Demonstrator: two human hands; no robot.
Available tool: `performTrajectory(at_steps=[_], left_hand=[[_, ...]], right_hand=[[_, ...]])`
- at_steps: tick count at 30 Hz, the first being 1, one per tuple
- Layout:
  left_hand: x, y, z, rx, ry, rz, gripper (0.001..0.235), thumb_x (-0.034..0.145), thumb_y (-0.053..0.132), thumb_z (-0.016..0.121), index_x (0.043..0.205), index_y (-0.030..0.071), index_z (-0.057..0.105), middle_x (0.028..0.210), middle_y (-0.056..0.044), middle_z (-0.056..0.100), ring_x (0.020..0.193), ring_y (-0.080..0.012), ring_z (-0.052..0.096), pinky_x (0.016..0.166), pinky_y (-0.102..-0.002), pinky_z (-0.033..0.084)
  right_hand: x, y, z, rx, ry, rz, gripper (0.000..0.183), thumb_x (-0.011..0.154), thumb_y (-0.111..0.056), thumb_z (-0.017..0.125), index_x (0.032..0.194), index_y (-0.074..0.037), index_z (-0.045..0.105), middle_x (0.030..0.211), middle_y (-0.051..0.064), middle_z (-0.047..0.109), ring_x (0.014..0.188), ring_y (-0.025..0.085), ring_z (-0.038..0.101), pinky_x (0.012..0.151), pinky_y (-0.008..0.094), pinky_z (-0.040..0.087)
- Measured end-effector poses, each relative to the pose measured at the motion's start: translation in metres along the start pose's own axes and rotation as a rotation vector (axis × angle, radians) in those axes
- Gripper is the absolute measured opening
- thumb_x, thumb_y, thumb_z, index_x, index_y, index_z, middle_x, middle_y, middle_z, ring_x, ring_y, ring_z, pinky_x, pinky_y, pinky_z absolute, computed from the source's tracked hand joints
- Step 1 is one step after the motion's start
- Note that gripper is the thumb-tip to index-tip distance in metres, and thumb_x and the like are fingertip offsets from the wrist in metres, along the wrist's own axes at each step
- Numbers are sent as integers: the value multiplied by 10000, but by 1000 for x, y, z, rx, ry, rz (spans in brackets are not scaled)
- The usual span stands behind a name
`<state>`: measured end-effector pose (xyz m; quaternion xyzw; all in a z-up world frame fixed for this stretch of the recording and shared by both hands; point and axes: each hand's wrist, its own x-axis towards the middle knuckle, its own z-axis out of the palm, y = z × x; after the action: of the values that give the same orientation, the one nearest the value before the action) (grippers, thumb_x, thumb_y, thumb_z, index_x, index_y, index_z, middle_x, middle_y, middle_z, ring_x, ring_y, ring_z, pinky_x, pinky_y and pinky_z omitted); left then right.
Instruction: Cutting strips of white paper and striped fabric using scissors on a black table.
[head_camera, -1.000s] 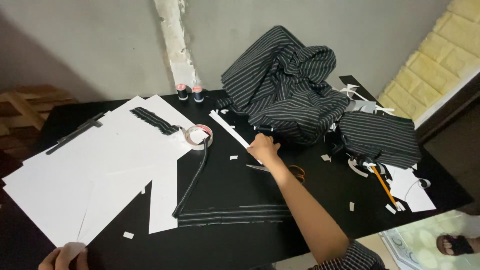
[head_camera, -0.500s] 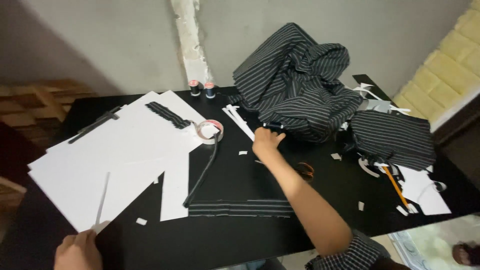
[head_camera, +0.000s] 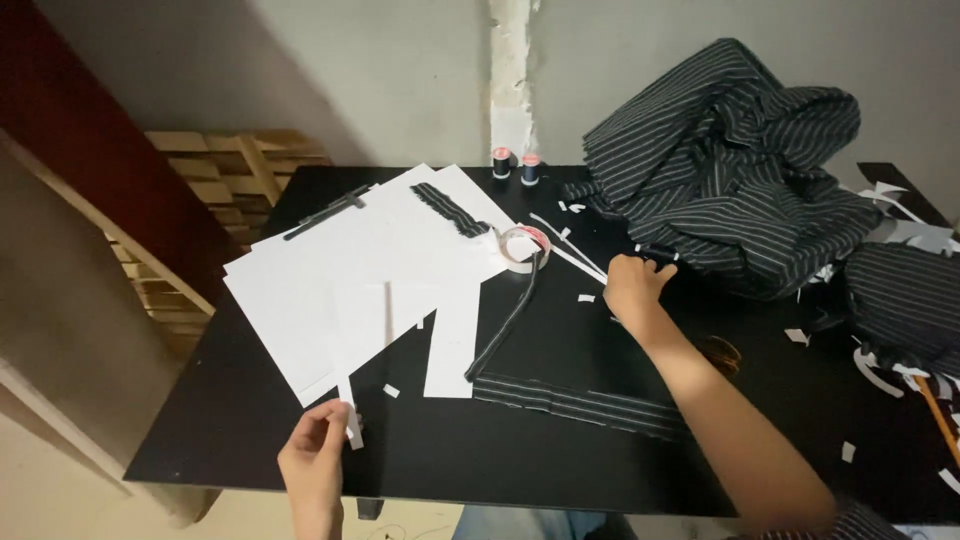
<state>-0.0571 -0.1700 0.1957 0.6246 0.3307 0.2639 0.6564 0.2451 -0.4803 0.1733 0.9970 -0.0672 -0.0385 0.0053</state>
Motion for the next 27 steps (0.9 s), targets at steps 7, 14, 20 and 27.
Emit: performTrajectory(at_steps=[7, 14, 20, 27], left_hand=[[-4, 11, -5, -2, 18, -55, 112, 872, 115, 643, 920, 24, 686, 908, -65, 680, 862, -140, 598, 804, -256, 455], [-2, 3, -3, -38, -19, -53, 134, 863, 120, 660, 937, 12, 690, 846, -62, 645, 799, -136, 568, 773, -254, 448], [-5, 9, -4, -9, -9, -54, 143, 863, 126, 655, 940, 11, 689, 883, -75, 667, 830, -147, 583, 791, -257, 453], [-3, -2, -2, -19, -36, -58, 140, 866, 113, 655, 945, 5, 697, 851, -75, 659, 790, -135, 572, 725, -249, 450]], right_hand=[[17, 10, 1, -31, 48, -97, 125, 795, -70, 615, 838, -185, 636, 925, 22, 637, 1045, 274, 537, 1067, 569, 113], [27, 5, -14, 66, -192, 70, 260, 754, -134, 723, 980, -148, 595, 1093, 100, 610, 1162, 322, 494, 1054, 530, 132], [21, 3, -27, 70, -245, 134, 500, 742, -212, 774, 1186, -152, 551, 1296, 123, 537, 1301, 343, 375, 1044, 501, 168], [23, 10, -30, 184, -359, 137, 425, 745, -235, 731, 1081, -77, 523, 1075, 112, 584, 1106, 321, 519, 1091, 545, 93]])
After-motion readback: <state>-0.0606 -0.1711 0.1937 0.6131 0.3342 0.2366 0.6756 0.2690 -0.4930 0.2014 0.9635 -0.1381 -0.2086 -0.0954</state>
